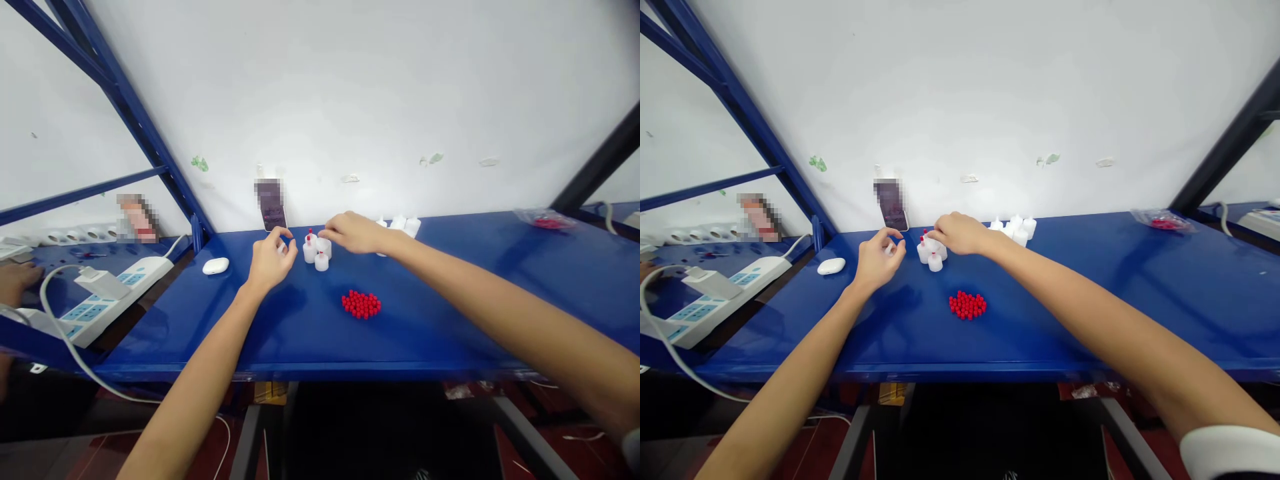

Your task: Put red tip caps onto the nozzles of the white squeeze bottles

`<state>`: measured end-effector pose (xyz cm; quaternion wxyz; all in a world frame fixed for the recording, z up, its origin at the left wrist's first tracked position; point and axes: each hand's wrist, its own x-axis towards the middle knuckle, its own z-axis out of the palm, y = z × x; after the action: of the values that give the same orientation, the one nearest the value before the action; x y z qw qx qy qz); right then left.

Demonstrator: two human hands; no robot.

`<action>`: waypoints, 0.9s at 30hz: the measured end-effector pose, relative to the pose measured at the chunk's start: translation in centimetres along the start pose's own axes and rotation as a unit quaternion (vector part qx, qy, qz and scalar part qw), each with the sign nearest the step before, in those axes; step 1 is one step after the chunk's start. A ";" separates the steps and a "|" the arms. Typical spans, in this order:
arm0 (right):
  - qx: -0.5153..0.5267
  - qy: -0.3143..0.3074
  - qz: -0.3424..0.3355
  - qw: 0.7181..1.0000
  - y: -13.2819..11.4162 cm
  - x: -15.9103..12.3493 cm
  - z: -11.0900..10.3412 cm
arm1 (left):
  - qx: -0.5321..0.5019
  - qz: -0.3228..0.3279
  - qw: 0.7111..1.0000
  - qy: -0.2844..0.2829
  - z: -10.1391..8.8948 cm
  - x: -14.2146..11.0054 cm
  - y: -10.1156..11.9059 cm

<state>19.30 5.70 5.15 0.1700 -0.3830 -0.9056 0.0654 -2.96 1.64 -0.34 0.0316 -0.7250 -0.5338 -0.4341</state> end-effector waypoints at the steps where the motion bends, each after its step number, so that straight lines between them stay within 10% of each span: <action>1: -0.007 -0.021 -0.006 1.000 0.0 0.6 0.2 | 0.000 0.002 1.000 0.001 0.0 0.0 -0.1; 8: -0.034 -0.063 0.021 0.997 -1.0 2.2 0.9 | 0.011 0.021 1.000 -0.012 0.2 -0.2 0.0; 11: -0.024 -0.037 0.020 0.999 -0.6 0.2 0.3 | 0.009 0.024 0.999 -0.026 0.1 -0.1 0.2; 17: 0.076 -0.200 -0.060 0.975 1.3 -5.8 0.3 | -0.055 0.086 0.990 -0.094 0.2 -0.1 0.8; 27: 0.172 -0.177 -0.134 0.960 2.3 -7.1 2.1 | -0.121 0.049 0.959 -0.251 0.3 -1.2 1.6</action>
<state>24.73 2.28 0.76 0.0773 -0.2057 -0.9393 0.2634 -1.57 0.19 -0.69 -0.1696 -0.8345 -0.4318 -0.2973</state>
